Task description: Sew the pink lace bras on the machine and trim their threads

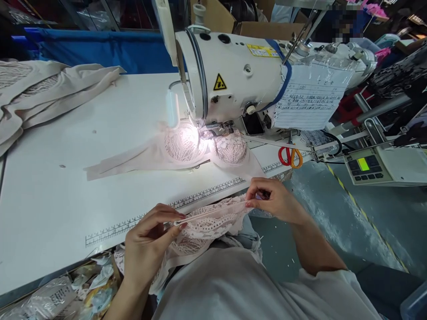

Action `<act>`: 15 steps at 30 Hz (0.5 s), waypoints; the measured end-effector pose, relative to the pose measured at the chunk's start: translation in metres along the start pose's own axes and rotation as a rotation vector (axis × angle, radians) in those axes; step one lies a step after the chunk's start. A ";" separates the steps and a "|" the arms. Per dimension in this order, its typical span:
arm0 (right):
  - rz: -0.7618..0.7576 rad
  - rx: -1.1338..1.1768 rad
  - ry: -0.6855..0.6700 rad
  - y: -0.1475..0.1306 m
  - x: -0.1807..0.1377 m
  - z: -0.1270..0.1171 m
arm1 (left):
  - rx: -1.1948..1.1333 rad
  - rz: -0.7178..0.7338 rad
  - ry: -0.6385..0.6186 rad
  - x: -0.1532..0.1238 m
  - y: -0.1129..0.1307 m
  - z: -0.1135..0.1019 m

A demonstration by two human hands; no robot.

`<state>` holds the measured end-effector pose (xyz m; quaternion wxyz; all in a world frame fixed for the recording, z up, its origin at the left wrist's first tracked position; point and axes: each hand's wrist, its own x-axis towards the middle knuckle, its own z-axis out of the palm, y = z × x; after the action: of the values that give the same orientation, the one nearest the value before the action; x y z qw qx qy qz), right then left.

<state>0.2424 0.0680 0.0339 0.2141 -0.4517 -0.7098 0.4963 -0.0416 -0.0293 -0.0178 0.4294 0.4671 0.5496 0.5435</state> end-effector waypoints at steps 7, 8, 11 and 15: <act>0.021 -0.210 0.058 0.005 0.001 0.007 | 0.071 0.106 0.016 0.001 -0.003 0.000; 0.009 -0.206 0.062 0.004 0.002 0.007 | 0.066 0.105 0.020 0.002 -0.003 0.000; -0.045 -0.153 0.059 0.002 0.003 0.005 | 0.049 0.089 0.028 0.003 -0.006 0.001; -0.143 -0.068 0.020 0.002 0.003 -0.002 | 0.021 0.072 0.018 0.004 -0.008 0.001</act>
<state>0.2431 0.0717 0.0330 0.2406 -0.4119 -0.7544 0.4509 -0.0415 -0.0253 -0.0258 0.3997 0.4863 0.5419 0.5569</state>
